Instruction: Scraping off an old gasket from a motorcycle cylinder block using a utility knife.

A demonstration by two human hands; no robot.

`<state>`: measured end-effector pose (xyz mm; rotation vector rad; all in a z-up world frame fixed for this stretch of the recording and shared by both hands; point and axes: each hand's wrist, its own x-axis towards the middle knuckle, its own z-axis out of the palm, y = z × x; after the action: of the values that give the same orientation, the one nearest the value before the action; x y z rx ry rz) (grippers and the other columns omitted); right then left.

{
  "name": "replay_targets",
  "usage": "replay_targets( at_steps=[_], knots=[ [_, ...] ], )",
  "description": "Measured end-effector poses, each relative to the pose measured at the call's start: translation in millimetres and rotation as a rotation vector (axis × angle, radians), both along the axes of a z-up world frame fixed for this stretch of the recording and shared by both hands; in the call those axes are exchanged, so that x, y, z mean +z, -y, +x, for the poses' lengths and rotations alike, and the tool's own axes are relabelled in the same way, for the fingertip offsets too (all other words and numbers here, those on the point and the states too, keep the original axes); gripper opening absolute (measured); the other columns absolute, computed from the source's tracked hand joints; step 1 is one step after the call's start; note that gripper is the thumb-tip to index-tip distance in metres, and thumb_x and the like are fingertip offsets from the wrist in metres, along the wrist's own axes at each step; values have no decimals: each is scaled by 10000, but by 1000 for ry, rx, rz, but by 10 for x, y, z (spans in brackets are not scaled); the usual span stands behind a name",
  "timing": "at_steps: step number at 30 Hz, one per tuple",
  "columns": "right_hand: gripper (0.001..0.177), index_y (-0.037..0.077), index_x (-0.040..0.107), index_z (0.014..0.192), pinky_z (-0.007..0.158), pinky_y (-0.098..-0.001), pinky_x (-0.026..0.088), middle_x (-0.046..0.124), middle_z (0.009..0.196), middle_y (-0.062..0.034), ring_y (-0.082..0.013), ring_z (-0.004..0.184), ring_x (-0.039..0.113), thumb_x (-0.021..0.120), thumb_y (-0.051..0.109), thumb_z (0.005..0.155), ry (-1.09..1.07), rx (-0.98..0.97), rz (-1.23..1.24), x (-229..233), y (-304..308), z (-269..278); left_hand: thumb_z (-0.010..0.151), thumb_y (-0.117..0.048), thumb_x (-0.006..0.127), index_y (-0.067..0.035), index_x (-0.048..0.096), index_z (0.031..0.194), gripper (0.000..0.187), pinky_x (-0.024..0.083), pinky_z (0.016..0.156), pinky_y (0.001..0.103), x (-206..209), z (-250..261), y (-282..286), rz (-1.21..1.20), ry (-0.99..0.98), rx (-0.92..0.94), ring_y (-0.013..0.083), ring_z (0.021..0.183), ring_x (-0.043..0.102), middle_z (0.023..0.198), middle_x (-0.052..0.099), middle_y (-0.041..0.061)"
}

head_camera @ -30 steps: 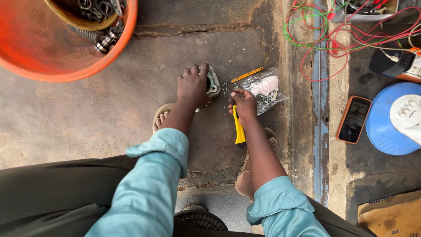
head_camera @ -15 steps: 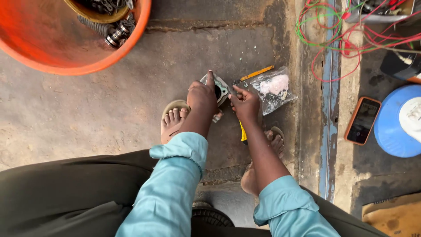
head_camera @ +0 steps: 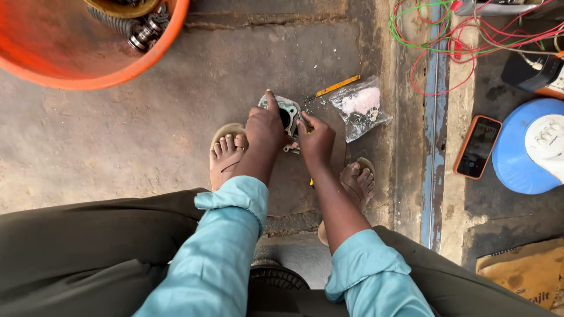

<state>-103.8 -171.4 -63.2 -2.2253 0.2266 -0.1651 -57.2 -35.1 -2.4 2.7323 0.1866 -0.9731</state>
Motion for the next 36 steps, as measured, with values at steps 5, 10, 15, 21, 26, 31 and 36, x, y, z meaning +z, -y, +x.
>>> replay_targets(
  at_steps=[5, 10, 15, 21, 26, 31, 36],
  knots=[
    [265, 3, 769, 1146, 812, -409, 582, 762, 1019, -206, -325, 933, 747, 765, 116, 907, 8, 29, -117, 49, -60, -40, 576, -592, 967, -85, 10, 1646, 1522, 597, 877, 365, -26, 19, 31, 6, -8, 16, 395, 1132, 665, 1238, 551, 390],
    [258, 7, 773, 1138, 769, -437, 570, 743, 968, -201, -354, 889, 724, 755, 126, 910, -24, 43, -160, 121, -117, -2, 700, -583, 904, -64, 3, 1657, 1414, 626, 789, 360, -238, 32, 97, 71, -4, -4, 400, 1084, 679, 1197, 557, 428],
    [244, 29, 774, 1153, 760, -435, 577, 733, 962, -193, -343, 870, 725, 740, 135, 936, -43, 107, -203, 60, -75, 88, 705, -546, 902, -102, -17, 1658, 1396, 650, 598, 440, 33, 90, 85, 62, -81, 30, 413, 1064, 672, 1213, 520, 413],
    [226, 30, 773, 1123, 692, -452, 559, 709, 933, -185, -341, 819, 712, 719, 144, 936, -142, 105, -254, 102, -84, 114, 693, -514, 924, -105, 5, 1663, 1397, 635, 592, 421, -15, 63, 52, 49, -60, 11, 413, 999, 699, 1213, 528, 417],
    [194, 22, 783, 1071, 704, -485, 542, 687, 880, -201, -378, 806, 688, 723, 153, 941, -126, 131, -307, 114, -79, 104, 725, -504, 904, -128, -6, 1667, 1363, 644, 565, 433, -9, 71, 69, 71, -59, 31, 406, 966, 712, 1212, 532, 421],
    [166, 16, 779, 1032, 726, -490, 544, 692, 900, -200, -393, 827, 686, 712, 130, 933, -34, 157, -311, 77, -56, 119, 698, -526, 919, -139, -8, 1667, 1396, 637, 563, 459, -7, 65, 87, 69, -86, 42, 412, 1014, 684, 1227, 529, 406],
    [213, 12, 775, 1086, 711, -489, 541, 687, 881, -219, -399, 811, 688, 704, 113, 912, -42, 143, -266, 101, -69, 149, 716, -551, 909, -165, -15, 1669, 1382, 638, 582, 463, 92, 89, 74, 57, -92, 67, 431, 966, 720, 1255, 503, 438]
  ],
)
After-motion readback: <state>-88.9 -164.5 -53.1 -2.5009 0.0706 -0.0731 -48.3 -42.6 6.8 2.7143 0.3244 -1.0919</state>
